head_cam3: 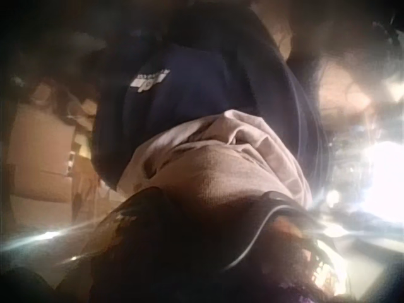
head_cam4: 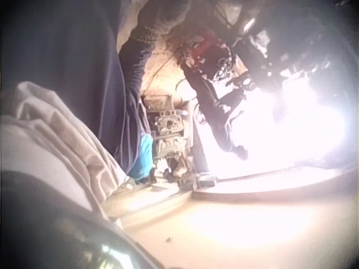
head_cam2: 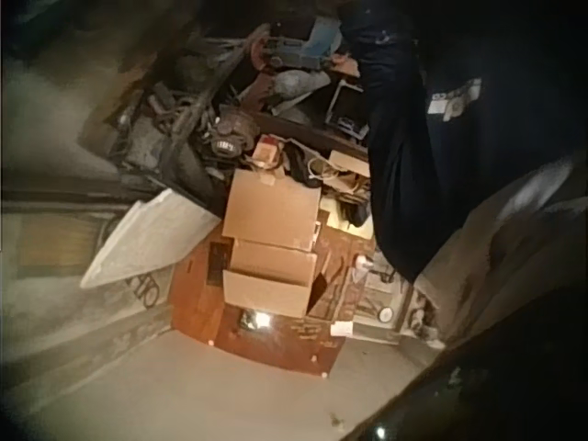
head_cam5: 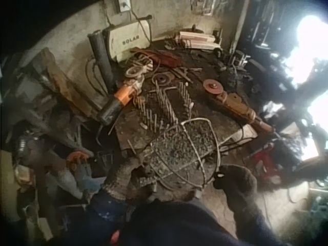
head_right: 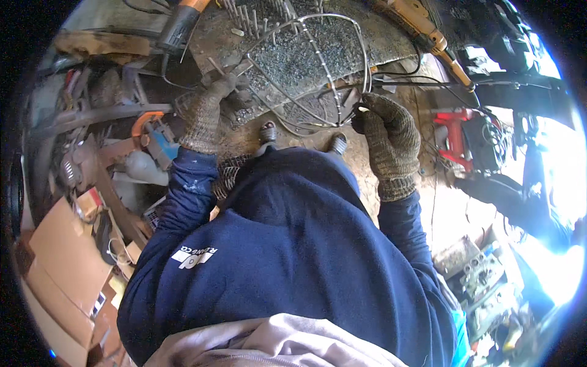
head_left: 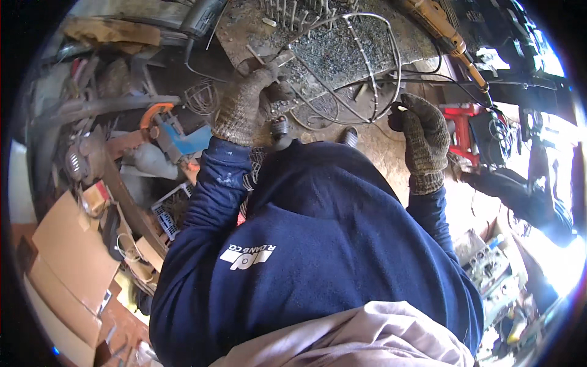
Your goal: The person welds components of a curved metal cage-like frame using a welding tool, positioning the frame by hand and applying the tool to various joints.
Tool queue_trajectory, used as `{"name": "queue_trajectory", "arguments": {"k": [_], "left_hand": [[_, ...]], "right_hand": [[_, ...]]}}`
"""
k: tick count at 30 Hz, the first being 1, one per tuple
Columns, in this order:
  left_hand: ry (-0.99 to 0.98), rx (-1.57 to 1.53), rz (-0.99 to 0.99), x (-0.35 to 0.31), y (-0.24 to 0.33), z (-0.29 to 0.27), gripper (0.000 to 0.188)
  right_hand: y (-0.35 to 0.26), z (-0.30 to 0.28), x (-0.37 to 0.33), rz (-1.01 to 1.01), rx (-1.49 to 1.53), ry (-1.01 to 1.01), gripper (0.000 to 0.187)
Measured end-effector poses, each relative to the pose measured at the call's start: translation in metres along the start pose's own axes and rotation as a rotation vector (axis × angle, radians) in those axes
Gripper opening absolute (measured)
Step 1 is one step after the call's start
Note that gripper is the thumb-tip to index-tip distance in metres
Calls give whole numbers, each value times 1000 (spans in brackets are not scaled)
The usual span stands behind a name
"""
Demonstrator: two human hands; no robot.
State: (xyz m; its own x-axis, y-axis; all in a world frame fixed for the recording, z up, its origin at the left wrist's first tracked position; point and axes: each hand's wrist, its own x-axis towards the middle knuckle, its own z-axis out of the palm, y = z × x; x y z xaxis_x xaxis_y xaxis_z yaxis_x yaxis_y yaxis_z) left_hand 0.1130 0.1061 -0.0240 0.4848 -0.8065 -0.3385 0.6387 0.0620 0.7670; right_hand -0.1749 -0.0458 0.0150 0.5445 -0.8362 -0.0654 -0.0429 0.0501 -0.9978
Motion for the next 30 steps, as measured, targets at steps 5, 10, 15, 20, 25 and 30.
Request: {"name": "queue_trajectory", "arguments": {"k": [5, 10, 15, 20, 25, 30], "left_hand": [[-38, -21, -55, 7, 15, 18, 14], [-113, 213, -89, 15, 25, 2, 22], [-63, 83, -193, 21, 24, 0, 18], [-50, 58, -195, 19, 29, 1, 21], [-49, 107, -204, 19, 29, 2, 22], [-89, 107, -216, 19, 24, -4, 26]], "right_hand": [[-18, 51, -16, 46, -89, 66, 28], [-21, 88, -30, 61, -16, 178, 29], [-22, 103, -35, 74, -37, 145, 29], [-29, 113, -29, 118, -66, 174, 28], [-34, 122, -20, 176, -189, 129, 26], [-44, 142, 3, 25, -561, 11, 26]]}}
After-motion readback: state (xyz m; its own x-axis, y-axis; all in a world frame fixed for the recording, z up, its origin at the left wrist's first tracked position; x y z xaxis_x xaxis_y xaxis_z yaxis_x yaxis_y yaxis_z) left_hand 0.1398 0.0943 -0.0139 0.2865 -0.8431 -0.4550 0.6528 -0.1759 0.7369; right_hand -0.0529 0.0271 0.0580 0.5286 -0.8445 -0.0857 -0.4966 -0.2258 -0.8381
